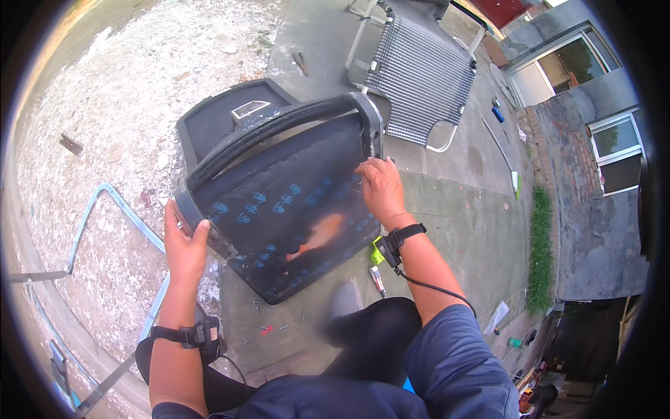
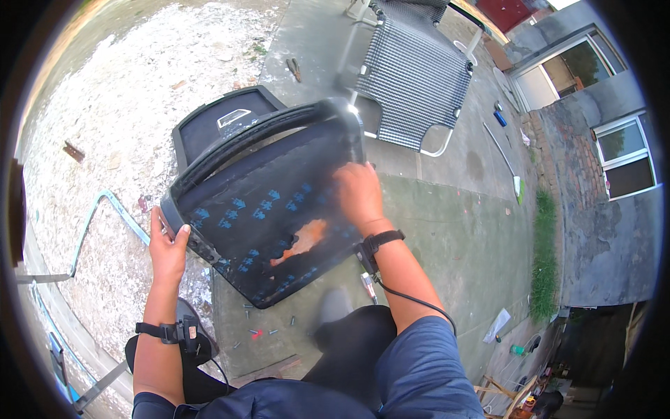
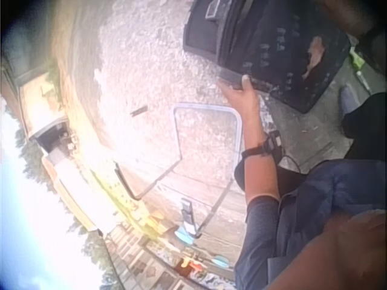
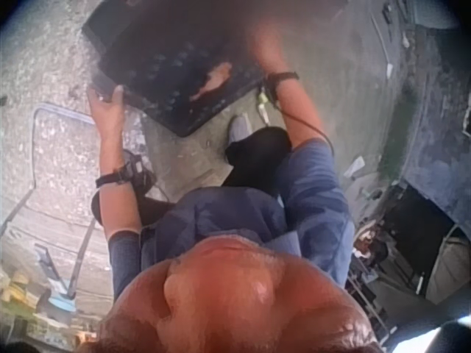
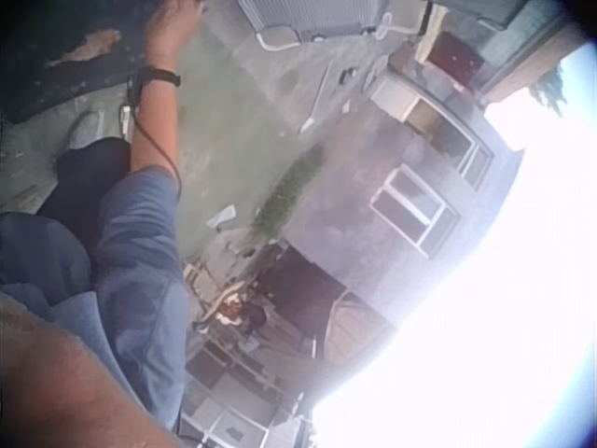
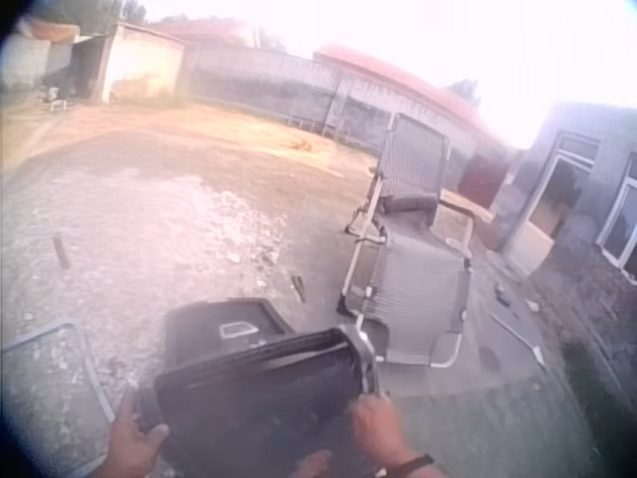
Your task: The person is assembling a black plastic chair component. They attach a metal hinge bracket to the side of the plastic seat using screws and a screwdriver. The person repeatedly aligns the bracket, inserts screws, and tightens them by hand.
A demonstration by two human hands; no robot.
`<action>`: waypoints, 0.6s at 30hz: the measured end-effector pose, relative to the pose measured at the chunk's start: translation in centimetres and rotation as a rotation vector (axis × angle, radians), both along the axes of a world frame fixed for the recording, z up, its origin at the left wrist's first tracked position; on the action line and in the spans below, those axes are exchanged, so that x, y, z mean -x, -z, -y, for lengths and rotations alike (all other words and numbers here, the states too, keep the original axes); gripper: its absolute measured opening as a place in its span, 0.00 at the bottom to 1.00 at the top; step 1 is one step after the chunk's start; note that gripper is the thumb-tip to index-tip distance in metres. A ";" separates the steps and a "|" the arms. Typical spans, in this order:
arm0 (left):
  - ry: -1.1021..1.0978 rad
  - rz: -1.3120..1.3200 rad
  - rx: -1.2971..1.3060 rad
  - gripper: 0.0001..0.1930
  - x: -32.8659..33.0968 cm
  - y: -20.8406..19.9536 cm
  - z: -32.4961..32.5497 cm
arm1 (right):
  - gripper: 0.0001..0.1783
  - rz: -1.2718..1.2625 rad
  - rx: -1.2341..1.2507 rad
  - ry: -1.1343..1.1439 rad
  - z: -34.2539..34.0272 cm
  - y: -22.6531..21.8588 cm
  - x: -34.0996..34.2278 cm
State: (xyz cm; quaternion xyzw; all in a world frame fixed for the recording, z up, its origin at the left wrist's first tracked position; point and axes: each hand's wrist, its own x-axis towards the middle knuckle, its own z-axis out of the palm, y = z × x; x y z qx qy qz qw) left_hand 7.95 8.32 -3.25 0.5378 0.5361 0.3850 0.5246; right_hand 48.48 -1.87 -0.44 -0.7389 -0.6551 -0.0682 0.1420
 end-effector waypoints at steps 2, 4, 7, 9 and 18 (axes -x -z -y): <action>-0.005 -0.035 -0.014 0.40 0.1 0.0 0.0 | 0.10 0.054 0.047 -0.025 0.9 0.5 0.1; -0.007 -0.129 -0.052 0.40 0.3 0.4 -0.1 | 0.09 0.052 0.038 -0.015 1.1 0.4 0.0; -0.020 -0.145 -0.100 0.40 0.5 0.8 -0.3 | 0.11 -0.085 -0.012 0.120 0.5 -0.1 -0.4; -0.024 -0.090 -0.058 0.40 0.3 0.8 -0.1 | 0.14 -0.243 0.017 0.306 -0.2 -0.4 -0.9; -0.035 -0.171 -0.083 0.41 0.7 0.3 -0.2 | 0.34 -1.567 0.064 0.763 0.4 1.1 -0.1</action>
